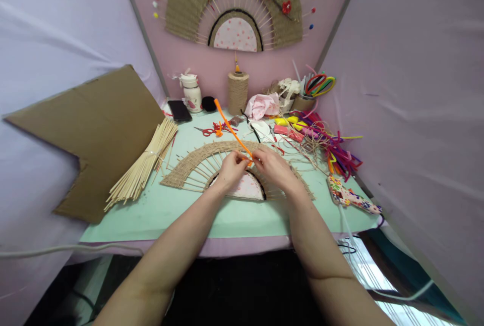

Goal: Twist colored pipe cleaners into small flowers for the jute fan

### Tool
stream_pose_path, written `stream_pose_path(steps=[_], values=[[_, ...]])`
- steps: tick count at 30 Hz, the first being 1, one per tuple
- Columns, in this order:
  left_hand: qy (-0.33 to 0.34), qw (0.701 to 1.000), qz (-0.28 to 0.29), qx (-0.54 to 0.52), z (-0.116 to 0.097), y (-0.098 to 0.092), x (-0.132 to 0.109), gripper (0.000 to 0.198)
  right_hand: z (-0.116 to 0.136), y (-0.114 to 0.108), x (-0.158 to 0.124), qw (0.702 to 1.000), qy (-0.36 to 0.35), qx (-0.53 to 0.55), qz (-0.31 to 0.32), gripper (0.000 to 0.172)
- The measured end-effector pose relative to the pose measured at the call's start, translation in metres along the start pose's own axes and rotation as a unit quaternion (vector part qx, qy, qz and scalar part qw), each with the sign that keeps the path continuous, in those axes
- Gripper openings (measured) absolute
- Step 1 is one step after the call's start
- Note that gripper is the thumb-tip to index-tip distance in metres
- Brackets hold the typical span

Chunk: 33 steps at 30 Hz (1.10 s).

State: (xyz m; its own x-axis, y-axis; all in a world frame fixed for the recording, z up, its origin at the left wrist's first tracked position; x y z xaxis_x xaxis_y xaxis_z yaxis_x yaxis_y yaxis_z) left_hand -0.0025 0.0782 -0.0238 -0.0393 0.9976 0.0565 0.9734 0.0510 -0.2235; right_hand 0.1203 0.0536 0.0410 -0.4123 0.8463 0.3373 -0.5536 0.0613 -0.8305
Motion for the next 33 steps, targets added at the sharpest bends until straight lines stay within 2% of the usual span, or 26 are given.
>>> stream_pose_path(steps=[3,8,12,16,19,26,33], values=[[0.043,0.998,0.005,0.056,-0.007,0.001,-0.002,0.008,-0.003,0.001,-0.001,1.0,0.01,-0.001,0.017,0.018],[0.01,0.998,0.063,0.0,-0.013,0.007,-0.006,0.019,-0.006,0.003,-0.001,0.998,-0.009,0.042,0.042,0.014],[-0.004,0.995,0.095,0.008,-0.018,0.009,-0.009,0.026,-0.007,0.003,-0.002,0.999,-0.003,0.024,0.032,0.014],[-0.005,0.997,0.081,-0.018,-0.017,0.009,-0.007,0.021,-0.001,0.004,-0.002,1.0,-0.005,0.006,0.023,0.013],[-0.015,0.995,0.064,-0.079,-0.015,0.006,-0.006,0.019,0.001,0.002,-0.001,0.999,-0.008,0.034,0.005,0.012],[-0.079,0.977,0.076,-0.185,-0.014,0.004,-0.007,0.031,-0.002,-0.003,0.001,0.993,-0.009,0.115,-0.031,0.012],[-0.075,0.976,0.091,-0.181,-0.014,0.005,-0.008,0.031,-0.005,-0.004,0.001,0.994,-0.003,0.108,-0.034,0.014]])
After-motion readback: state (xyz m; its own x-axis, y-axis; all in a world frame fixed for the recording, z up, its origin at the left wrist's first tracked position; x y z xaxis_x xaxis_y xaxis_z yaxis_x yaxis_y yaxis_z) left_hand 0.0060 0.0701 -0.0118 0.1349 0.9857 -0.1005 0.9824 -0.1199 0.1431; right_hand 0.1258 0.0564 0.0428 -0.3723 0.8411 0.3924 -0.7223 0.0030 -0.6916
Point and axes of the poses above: each hand's wrist, its own x-axis towards the middle knuckle, its own y-axis out of the palm, z = x × y, the point moved 7 cm from there along x, towards the middle knuckle, and after that the axes turned 11 degrees about x, right-handed, at the moved point
